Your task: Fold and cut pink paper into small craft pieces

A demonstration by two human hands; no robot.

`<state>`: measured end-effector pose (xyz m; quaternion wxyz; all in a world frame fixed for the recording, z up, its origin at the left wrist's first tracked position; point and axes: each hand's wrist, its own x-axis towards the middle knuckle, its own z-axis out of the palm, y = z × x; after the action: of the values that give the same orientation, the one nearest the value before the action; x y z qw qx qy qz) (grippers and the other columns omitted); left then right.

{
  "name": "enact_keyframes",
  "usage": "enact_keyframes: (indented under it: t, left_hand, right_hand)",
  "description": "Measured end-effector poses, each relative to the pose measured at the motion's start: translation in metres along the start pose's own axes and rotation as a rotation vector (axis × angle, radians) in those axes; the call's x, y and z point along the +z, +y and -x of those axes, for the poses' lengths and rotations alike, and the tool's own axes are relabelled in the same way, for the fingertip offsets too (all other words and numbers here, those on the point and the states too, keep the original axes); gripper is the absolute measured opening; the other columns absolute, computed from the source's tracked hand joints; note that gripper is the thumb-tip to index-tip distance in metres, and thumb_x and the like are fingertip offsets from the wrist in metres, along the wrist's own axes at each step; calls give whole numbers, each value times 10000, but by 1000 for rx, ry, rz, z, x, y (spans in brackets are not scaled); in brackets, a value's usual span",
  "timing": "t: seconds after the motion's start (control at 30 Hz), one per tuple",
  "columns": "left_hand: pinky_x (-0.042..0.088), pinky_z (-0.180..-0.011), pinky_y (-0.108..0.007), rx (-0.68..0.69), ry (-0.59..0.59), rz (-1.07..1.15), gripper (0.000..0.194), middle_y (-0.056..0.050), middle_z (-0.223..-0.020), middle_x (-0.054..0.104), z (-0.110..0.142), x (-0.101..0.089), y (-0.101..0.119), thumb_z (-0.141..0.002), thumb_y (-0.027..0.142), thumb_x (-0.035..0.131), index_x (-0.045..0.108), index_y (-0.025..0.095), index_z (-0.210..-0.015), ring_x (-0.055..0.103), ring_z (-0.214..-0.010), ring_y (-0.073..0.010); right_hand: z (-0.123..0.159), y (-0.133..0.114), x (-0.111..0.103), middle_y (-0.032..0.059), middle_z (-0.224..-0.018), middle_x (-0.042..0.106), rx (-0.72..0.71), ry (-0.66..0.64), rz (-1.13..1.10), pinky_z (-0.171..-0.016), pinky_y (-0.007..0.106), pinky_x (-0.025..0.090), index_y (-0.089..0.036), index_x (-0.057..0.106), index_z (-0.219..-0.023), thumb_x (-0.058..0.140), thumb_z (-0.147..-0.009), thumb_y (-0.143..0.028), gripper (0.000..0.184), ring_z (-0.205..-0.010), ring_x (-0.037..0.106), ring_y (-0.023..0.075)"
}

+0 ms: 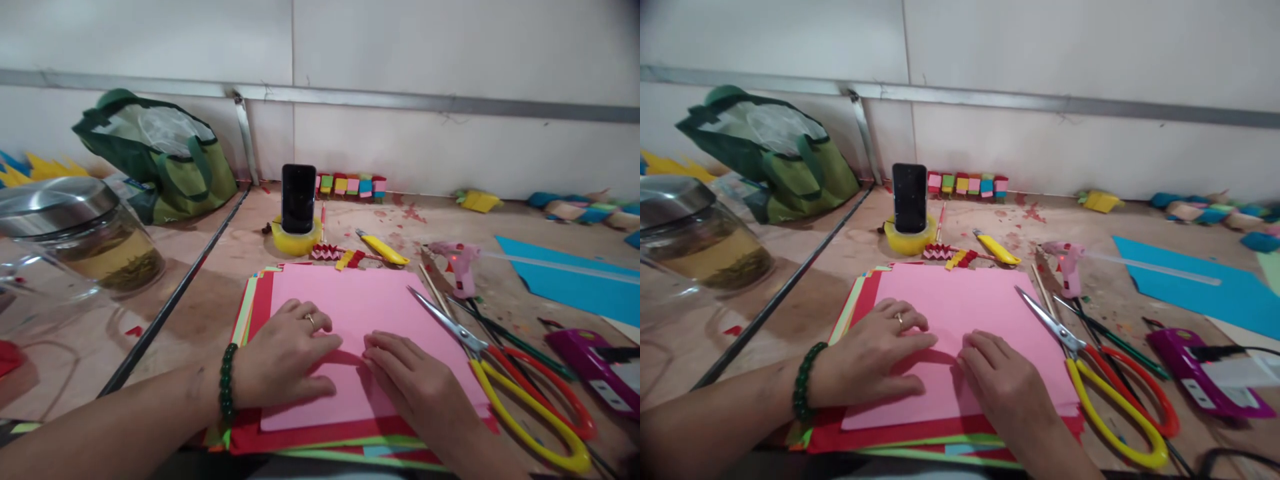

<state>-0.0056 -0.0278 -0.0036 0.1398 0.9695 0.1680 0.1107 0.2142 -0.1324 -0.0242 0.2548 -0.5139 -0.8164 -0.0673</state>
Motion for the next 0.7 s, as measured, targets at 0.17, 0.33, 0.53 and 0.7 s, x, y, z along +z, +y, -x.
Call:
enact_keyframes:
  t: [0.17,0.33,0.53,0.7]
  left_hand:
    - [407,-737,-331,-56,-12,4,276,-49,-848,628,1,7,4,-959,242,420,645,180,-814,538,-795,-180]
    - [397,-684,-289,-192,-35,93,269,-42,-817,593,6,2,7,-927,195,464,655,173,-739,532,-767,-164]
    - [395,-684,-241,-369,-94,375,167,-5,-827,599,3,-6,-9,-874,188,564,687,191,-762,545,-750,-125]
    - [366,-620,-231,-445,-112,464,211,16,-738,556,1,-6,-21,-872,225,563,609,172,-673,512,-677,-107]
  right_hand:
    - [-3,-3,-2,78,-963,690,41,-34,-118,-787,339,576,-190,636,-918,514,-867,-104,158,-943,625,202]
    - [0,3,-9,80,-1005,696,12,-85,-159,-794,321,579,-177,630,-1022,455,-878,-59,256,-961,626,188]
    - [2,11,-15,55,-990,689,166,-121,-269,-789,248,565,-213,637,-959,493,-921,-148,163,-940,642,149]
    - [6,16,-9,42,-930,668,339,-88,-221,-746,261,552,-224,618,-892,529,-922,-238,96,-866,643,155]
